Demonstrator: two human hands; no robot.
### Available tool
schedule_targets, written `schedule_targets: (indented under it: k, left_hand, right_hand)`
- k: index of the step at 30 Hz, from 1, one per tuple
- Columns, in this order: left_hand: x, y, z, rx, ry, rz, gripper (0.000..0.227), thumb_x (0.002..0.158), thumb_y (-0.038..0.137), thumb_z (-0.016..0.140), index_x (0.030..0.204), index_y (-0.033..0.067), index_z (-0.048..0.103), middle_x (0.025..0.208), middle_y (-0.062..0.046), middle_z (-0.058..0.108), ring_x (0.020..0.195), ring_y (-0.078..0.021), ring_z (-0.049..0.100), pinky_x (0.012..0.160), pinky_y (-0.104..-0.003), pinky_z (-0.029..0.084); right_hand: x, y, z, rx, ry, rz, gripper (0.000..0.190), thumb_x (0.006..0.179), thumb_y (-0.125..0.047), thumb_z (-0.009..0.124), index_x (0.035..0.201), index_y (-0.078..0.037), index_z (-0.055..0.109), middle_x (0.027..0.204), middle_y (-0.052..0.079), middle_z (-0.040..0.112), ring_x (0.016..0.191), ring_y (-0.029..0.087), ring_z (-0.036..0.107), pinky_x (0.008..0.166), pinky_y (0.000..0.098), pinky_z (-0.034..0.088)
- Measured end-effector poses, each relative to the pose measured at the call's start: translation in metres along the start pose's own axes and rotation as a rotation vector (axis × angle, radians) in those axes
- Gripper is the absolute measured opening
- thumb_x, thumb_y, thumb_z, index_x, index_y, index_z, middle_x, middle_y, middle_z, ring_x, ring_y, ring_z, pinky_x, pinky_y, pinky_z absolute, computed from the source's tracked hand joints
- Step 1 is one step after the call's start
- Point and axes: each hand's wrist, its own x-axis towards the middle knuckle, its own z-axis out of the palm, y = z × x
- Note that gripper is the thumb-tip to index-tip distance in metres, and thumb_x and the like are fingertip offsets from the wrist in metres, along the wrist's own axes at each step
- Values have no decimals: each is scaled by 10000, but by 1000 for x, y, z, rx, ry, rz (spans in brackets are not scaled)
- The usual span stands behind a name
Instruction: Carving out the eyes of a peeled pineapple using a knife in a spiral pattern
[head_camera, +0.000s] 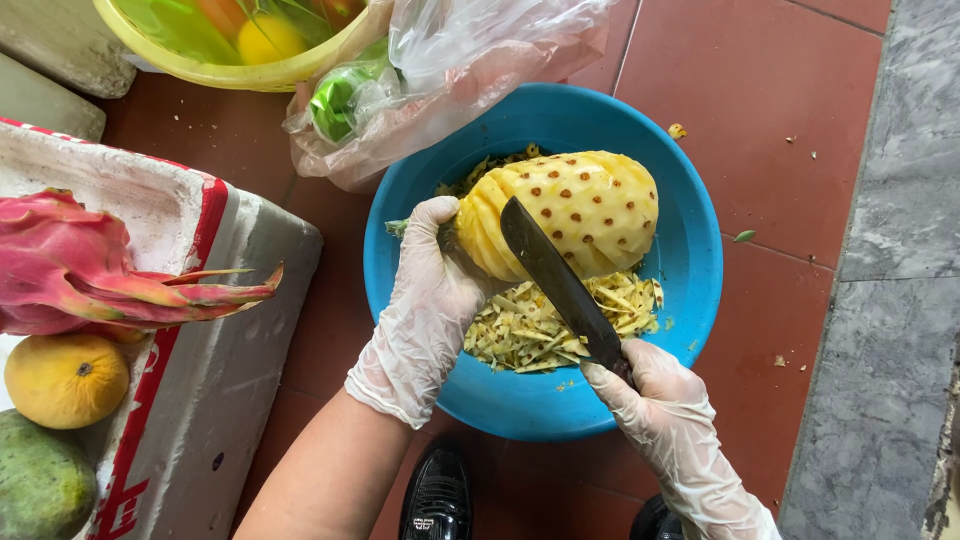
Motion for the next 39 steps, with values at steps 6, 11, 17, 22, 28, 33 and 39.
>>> schedule_targets:
  k: [6,11,17,22,28,33,39]
  left_hand:
    - [-12,2,11,16,29,36,541,777,280,576,1288,112,636,1222,-154,704,1065,-368,660,898,-666,519]
    - [-13,3,11,-5,8,71,547,776,237,601,1301,85,628,1228,-184,697,1048,-398,669,901,-707,521]
    - [0,-4,0,82,82,212,211,763,213,631,960,147,594,1066,-120,694,908,-345,668,781,-666,550]
    - [2,-12,-6,69,15,205,388,824,172,732,1195,76,675,1150,-163,716,1012,-382,740,884,-681,583]
    - [-34,-45,13,267,-307,471,867,768,422,762,1491,10,518,1432,-176,605,1310,-331,585,1086,-506,516]
    - [-26,-58,30,33,-67,467,584,807,249,721,1354,65,633,1283,-125,689,1164,-299,665,983,-418,562]
    - [-6,-49,20,-76,77,305,462,785,317,782,1170,72,712,1061,-131,765,938,-311,736,793,-433,627]
  right_hand:
    - [6,-14,-3,2,-7,59,429,889,-573,647,820,-151,685,714,-7,553,709,169,551,669,319,419]
    - [12,-12,-2,-21,-48,115,470,852,-613,606,986,-200,787,742,-23,619,751,160,602,704,313,449]
    - [25,-55,-7,2,-90,345,480,802,-607,596,692,-161,733,637,12,682,695,169,644,688,312,455]
    - [34,-55,-5,373,25,322,354,855,-379,820,717,-93,663,519,73,560,434,197,596,549,336,562]
    - [16,-52,-7,158,147,236,435,813,-535,677,733,-112,739,597,26,618,601,169,551,584,336,446]
    - [17,-39,8,214,161,167,476,828,-565,675,802,-90,697,636,27,597,554,176,520,526,331,433]
    - [8,-36,20,-12,172,-213,419,880,-547,671,772,-144,634,689,7,595,669,214,582,613,355,447]
